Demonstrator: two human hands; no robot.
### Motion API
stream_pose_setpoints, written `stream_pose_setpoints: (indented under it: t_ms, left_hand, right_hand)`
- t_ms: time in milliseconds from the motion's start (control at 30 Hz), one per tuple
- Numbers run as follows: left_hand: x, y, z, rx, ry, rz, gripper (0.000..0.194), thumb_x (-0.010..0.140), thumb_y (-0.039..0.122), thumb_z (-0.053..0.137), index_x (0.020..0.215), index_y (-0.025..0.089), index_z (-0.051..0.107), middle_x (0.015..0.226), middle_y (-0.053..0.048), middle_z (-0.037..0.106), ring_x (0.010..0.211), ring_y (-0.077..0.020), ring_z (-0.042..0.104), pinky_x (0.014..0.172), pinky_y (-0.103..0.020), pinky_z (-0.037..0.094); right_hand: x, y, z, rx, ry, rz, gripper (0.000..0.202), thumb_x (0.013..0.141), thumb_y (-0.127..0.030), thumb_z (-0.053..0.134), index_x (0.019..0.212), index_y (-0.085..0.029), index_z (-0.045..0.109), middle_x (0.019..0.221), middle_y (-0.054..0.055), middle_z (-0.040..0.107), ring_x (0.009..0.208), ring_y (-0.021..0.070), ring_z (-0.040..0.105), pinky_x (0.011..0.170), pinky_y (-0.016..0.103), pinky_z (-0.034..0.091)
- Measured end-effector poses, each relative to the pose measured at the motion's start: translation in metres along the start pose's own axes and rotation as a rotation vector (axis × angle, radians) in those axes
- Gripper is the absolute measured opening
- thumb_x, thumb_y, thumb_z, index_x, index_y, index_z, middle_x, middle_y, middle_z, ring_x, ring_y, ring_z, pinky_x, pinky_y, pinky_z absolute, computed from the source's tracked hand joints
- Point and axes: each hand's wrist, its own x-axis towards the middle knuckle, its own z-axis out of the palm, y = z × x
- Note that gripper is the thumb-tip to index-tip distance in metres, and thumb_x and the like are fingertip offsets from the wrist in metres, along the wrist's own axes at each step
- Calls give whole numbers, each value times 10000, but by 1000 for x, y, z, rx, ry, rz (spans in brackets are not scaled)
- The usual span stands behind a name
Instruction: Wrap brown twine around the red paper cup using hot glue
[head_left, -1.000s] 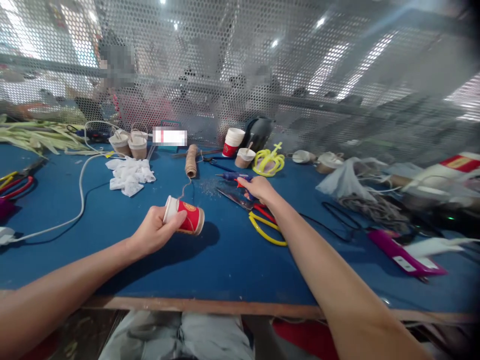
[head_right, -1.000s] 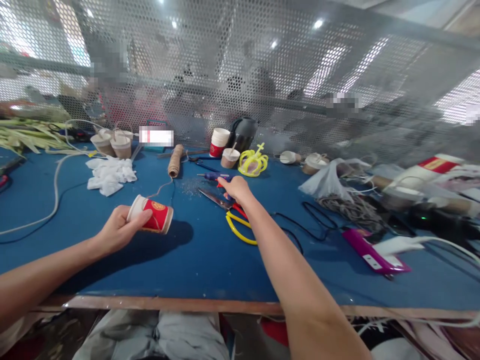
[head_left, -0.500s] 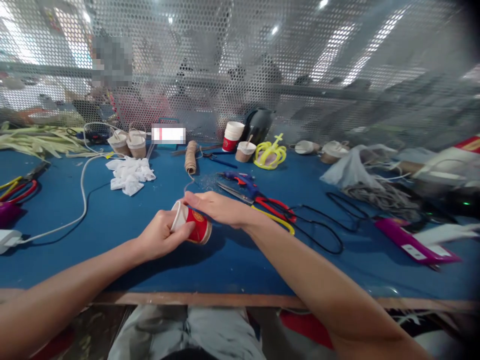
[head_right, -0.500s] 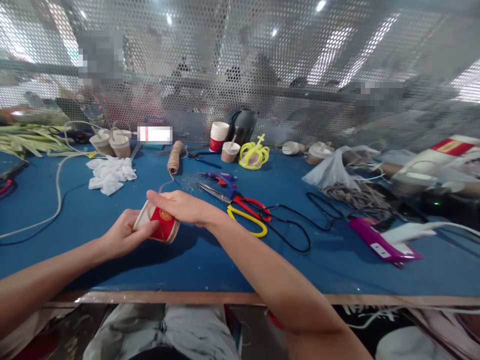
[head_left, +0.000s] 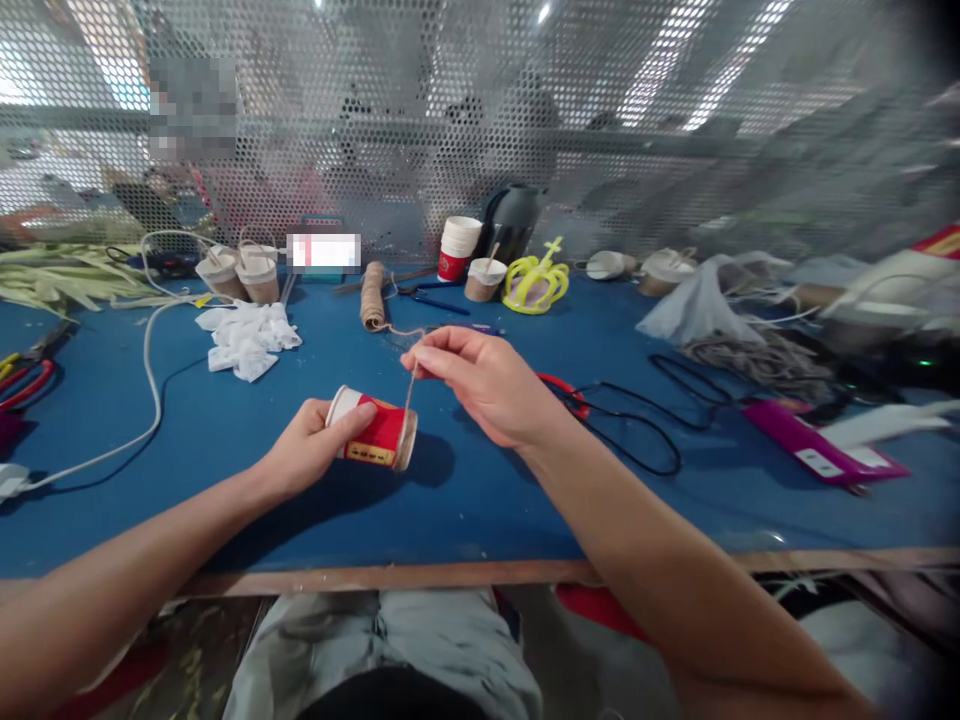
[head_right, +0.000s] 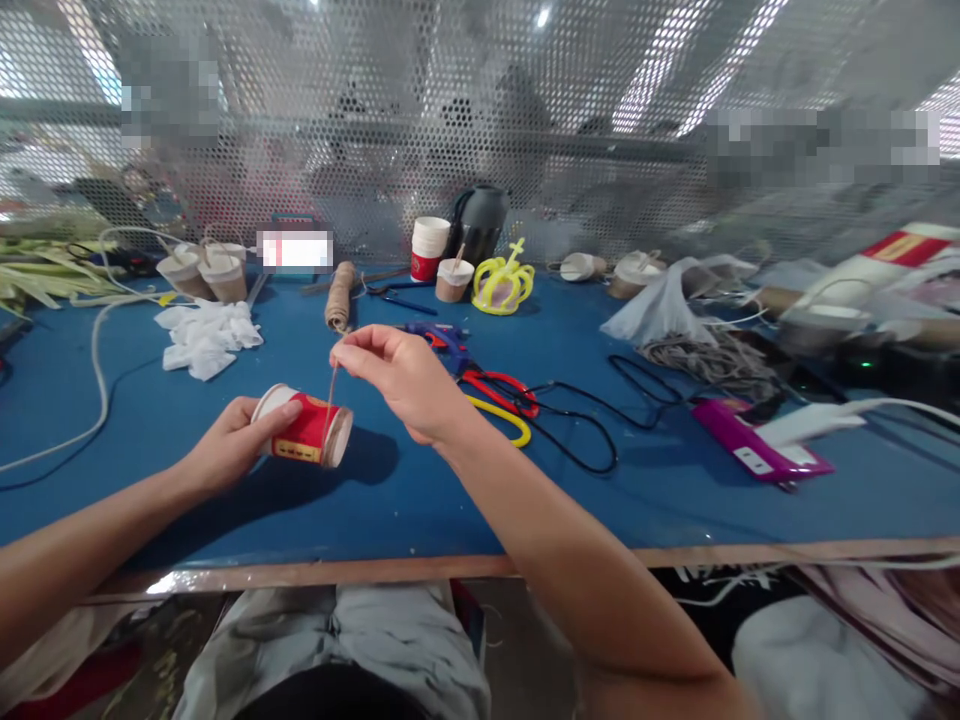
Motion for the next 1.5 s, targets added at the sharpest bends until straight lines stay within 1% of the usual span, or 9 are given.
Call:
stream_pose_setpoints:
  t_ms: [133,333,500,733,967,1133,1233,1333,1500]
  left_hand:
    - [0,-1,0,-74,14,-51,373,675,479,628,683,111,696,568,-6,630,503,-84,503,515,-176,404]
    - [-1,3,2,-92,25,-74,348,663,452,646,616,108,669,521,-2,614,466,-75,491,491,-178,410]
    - [-1,3,3,-58,29,-40,340,668,448,633,600,116,652,493,-3,595,443,-81,483,447,-185,396]
    - [-5,4,2,2,12,16,363,683,461,610,601,111,662,546,-20,624,480,-85,501,480,-188,417]
    - [-9,12,5,141,33,114,360,706,406,573,477,127,570,416,22,489,387,-58,355,358,-173,288]
    - [-12,10,3,192,15,205,348,741,344,535,461,138,520,412,42,403,393,-48,275,354,-172,244]
    - [-13,8,1,239,13,246,388,761,343,512,432,150,440,413,50,331,401,-47,227,350,-178,211]
    - [-13,7,0,285,16,280,421,775,355,497,423,163,366,417,51,286,405,-48,209,347,-187,185]
    - [-15,8,0,348,6,360,419,799,338,474,439,168,345,426,51,285,402,-49,221,349,-190,183]
  right_hand:
    - [0,6,-5,-44,55,-15,114,701,-264,618,696,-155,589,725,1,598,699,105,514,720,283,386]
    - [2,13,-6,-116,59,-31,142,717,-296,602,720,-156,582,739,5,591,688,105,500,699,278,387]
    - [3,16,-8,-168,73,-10,144,721,-302,587,718,-159,572,740,10,591,686,107,500,699,277,391]
    - [3,19,-9,-177,60,11,154,724,-303,590,712,-150,571,724,14,589,681,111,504,700,282,385]
    - [2,22,-9,-202,46,39,160,729,-304,585,707,-145,577,710,13,590,665,114,504,678,281,381]
    - [0,22,-8,-207,31,60,156,725,-300,590,696,-147,578,706,12,598,680,117,522,693,278,387]
    - [-1,21,-6,-214,19,74,145,728,-286,582,692,-146,580,710,14,602,685,116,527,699,277,391]
    - [-2,21,-6,-234,4,82,141,730,-286,573,692,-150,580,716,16,607,684,118,528,700,280,392]
    - [-3,22,-5,-306,-5,102,152,731,-300,562,709,-151,587,712,18,602,665,122,516,673,285,390]
